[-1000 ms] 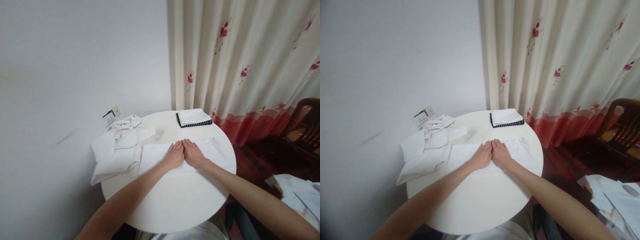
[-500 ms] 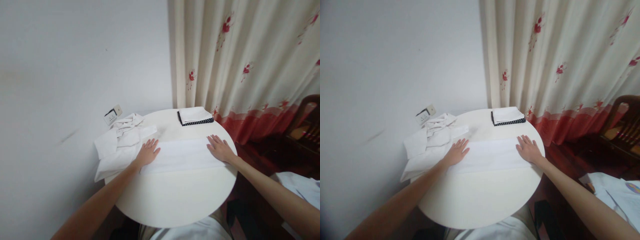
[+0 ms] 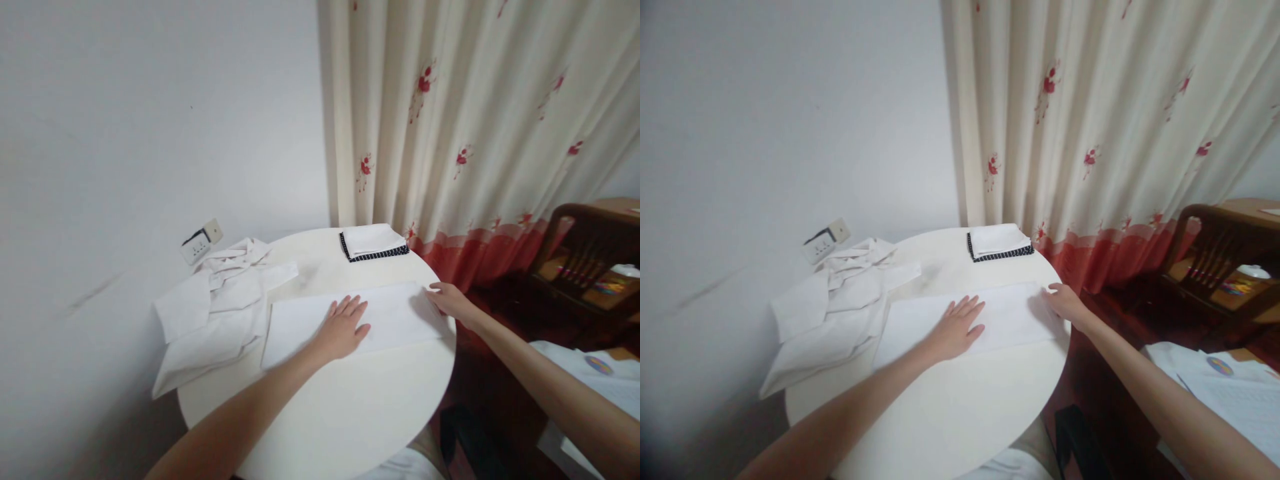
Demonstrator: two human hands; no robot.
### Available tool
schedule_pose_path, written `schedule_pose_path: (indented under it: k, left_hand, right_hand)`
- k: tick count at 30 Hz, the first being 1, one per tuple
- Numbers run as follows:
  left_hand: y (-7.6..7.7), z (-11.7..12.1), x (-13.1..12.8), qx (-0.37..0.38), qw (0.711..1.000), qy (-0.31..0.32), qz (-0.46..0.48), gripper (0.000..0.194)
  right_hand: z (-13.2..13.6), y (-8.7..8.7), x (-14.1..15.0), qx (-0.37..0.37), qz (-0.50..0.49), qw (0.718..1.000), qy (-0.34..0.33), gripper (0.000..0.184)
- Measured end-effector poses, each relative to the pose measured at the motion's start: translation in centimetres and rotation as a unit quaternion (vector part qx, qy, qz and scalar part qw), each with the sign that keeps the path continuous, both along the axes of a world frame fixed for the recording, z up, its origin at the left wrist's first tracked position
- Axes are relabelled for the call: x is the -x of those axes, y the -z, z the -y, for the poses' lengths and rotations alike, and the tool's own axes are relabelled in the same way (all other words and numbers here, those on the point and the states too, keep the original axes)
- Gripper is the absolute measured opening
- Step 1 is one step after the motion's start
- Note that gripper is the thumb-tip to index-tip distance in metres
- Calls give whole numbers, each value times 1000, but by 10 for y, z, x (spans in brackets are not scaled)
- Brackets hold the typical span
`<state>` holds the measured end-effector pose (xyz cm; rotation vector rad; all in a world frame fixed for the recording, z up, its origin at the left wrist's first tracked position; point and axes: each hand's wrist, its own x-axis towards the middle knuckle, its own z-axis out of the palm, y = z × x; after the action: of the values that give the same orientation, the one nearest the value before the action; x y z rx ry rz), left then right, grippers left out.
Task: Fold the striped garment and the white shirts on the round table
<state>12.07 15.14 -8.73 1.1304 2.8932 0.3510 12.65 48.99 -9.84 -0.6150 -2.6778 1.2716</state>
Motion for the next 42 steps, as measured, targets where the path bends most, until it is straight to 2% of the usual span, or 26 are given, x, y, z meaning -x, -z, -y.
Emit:
schedule_pose_path:
  k: [3, 6, 9, 12, 14, 17, 21, 26, 29, 31, 33, 35, 36, 38, 40, 41, 42]
  left_hand:
    - [11, 1, 0, 5, 1000, 9, 4, 57]
    - [15, 4, -1, -4, 1000, 9, -13, 57]
    - [13, 4, -3, -3, 1000, 7, -19, 56]
    - [13, 4, -4, 2, 1000, 8, -22, 56]
    - [13, 3, -4, 3, 1000, 10, -25, 56]
    - [14, 4, -3, 9, 999, 18, -27, 57]
    - [15, 4, -2, 18, 999, 22, -33, 58]
    - [13, 2, -3, 6, 1000, 22, -13, 59]
    - [12, -2, -3, -18, 999, 16, 20, 57]
    - [10, -5, -1, -56, 997, 6, 53, 55]
    - [7, -7, 4, -135, 986, -10, 101, 50]
    - [1, -5, 11, -263, 947, -40, 179, 43]
    - [-3, -1, 14, -336, 912, -61, 229, 40]
    - [-14, 11, 22, -467, 813, -111, 330, 37]
    - [-24, 28, 29, -553, 711, -142, 410, 37]
    - [-29, 37, 32, -580, 671, -149, 437, 39]
    - [-34, 46, 34, -597, 642, -152, 456, 42]
  right_hand:
    - [10, -3, -9, -6, -3, 1000, -26, 50]
    - [15, -9, -11, 4, 19, 1000, 5, 52]
    - [10, -15, -10, 91, 74, 993, 25, 44]
    - [4, -18, -12, 167, 106, 980, -12, 32]
    - [3, -19, -16, 209, 108, 971, -46, 31]
    - [5, -20, -21, 302, 111, 942, -94, 25]
    - [10, -27, -25, 367, 77, 922, -97, 22]
    - [18, -56, -25, 385, 39, 916, -109, 25]
    - [35, -84, -21, 348, 14, 929, -128, 29]
    - [53, -103, -16, 307, -2, 941, -145, 30]
    - [75, -121, -10, 272, -15, 948, -162, 28]
    - [101, -135, -2, 244, -28, 952, -181, 23]
    - [115, -140, 3, 227, -38, 954, -192, 18]
    - [146, -144, 12, 185, -63, 955, -222, 10]
    - [182, -139, 20, 141, -89, 954, -249, 5]
    - [200, -134, 23, 125, -99, 952, -262, 4]
    - [220, -127, 25, 109, -108, 950, -271, 3]
